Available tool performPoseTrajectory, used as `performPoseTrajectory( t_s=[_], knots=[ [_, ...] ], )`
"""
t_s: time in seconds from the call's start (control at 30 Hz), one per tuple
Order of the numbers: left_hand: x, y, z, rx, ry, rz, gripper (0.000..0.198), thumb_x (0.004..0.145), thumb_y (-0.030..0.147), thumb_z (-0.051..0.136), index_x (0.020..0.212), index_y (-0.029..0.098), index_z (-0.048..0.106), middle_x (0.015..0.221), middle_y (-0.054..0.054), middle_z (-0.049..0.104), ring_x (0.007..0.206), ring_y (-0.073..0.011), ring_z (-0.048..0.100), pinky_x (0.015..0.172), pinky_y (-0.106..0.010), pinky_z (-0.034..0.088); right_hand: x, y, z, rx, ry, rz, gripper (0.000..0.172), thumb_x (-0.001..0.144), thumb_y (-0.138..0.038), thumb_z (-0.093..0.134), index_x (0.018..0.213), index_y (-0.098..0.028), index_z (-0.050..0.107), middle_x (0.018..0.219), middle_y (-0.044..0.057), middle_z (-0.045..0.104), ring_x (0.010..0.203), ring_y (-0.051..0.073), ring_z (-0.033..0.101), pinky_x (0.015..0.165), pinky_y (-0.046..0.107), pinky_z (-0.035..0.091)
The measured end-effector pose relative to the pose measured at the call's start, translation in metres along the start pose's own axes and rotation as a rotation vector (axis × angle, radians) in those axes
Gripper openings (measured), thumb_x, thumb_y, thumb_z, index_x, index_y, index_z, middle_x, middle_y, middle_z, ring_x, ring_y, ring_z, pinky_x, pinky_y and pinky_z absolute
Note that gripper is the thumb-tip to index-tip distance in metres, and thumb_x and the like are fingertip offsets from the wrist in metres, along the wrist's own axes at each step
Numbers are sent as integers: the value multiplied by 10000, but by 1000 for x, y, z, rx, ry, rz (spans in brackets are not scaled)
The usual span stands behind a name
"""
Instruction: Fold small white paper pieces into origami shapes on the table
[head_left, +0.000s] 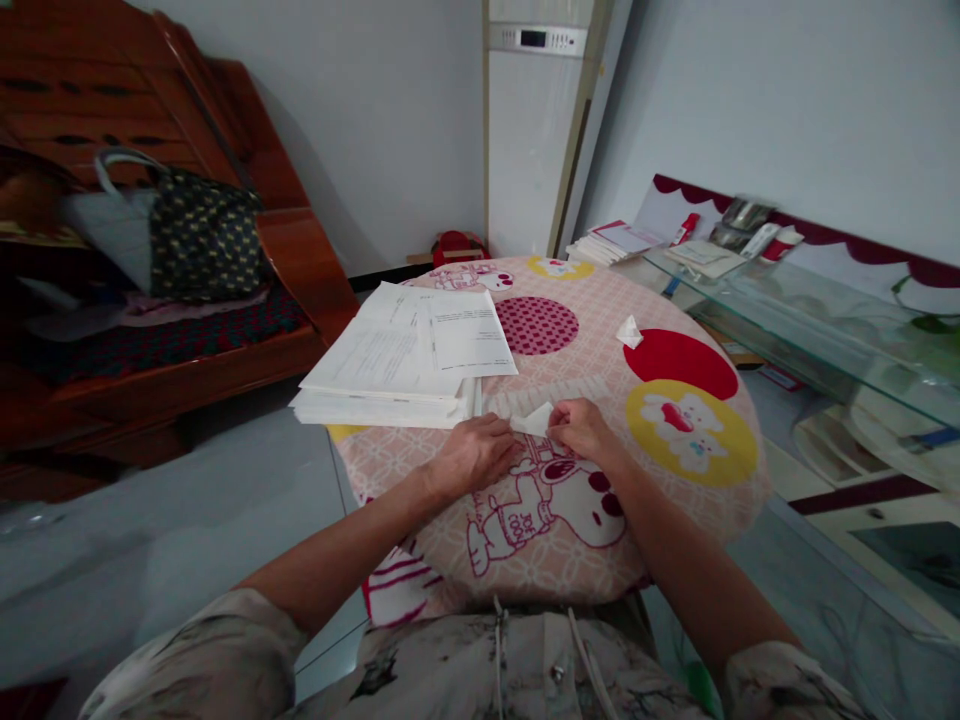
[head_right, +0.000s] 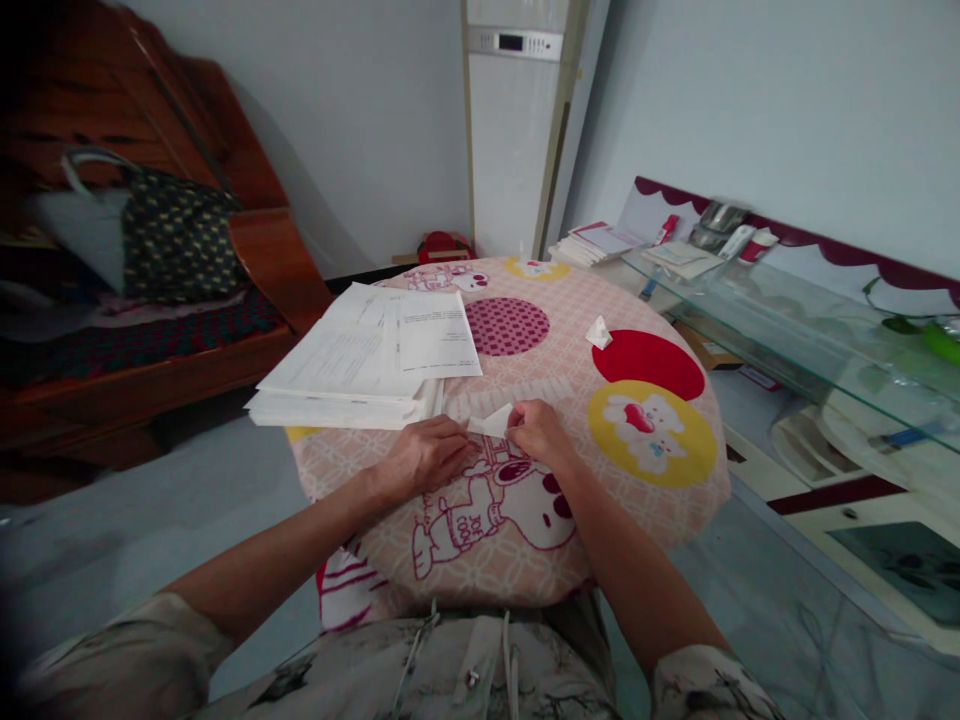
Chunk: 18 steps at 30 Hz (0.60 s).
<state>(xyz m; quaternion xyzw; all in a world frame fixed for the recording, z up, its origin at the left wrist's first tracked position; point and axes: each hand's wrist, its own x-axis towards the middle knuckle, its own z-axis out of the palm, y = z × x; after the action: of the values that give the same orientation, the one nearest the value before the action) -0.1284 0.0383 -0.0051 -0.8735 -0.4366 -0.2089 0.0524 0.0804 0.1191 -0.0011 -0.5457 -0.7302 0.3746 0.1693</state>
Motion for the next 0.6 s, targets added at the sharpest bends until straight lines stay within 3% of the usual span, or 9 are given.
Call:
performPoseTrajectory(
  t_s=[0.1,0.17,0.33,0.5,0.6],
  knots=[
    [-12,-27,-15,-19,184,-138,254,975,243,466,872,158,683,896,-84,695,852,-170,632,754,-296,533,0,2,0,4,-2,-18,75,670,-102,602,691,-173,616,444,-52,546,401,105,522,427,186,357],
    [-23,-51,-25,31,221,-241,174,936,241,531,990,158,674,990,-95,701,939,-197,636,818,-329,533,0,2,0,9,-17,-14,74,673,-109,589,684,-175,618,445,-48,548,401,110,522,424,189,354],
    [-44,-101,-37,176,20,-392,289,860,366,648,1085,186,634,1093,-89,680,993,-231,633,829,-345,518,-2,-2,-1,-12,-4,-3,68,666,-114,588,667,-179,607,419,-52,528,369,114,496,400,195,335],
    [-45,-119,-34,250,-84,-354,321,928,476,559,1043,186,637,1044,-90,684,958,-214,638,778,-297,485,-4,-4,-2,15,-4,-29,66,672,-116,582,660,-180,593,419,-64,517,363,98,478,401,183,338],
    [-41,-125,-38,276,-165,-300,289,970,411,485,1049,183,644,1032,-90,695,946,-205,644,744,-275,474,-5,-5,-2,31,-2,-22,67,672,-113,581,656,-178,588,428,-63,517,374,99,477,410,186,347]
  ],
)
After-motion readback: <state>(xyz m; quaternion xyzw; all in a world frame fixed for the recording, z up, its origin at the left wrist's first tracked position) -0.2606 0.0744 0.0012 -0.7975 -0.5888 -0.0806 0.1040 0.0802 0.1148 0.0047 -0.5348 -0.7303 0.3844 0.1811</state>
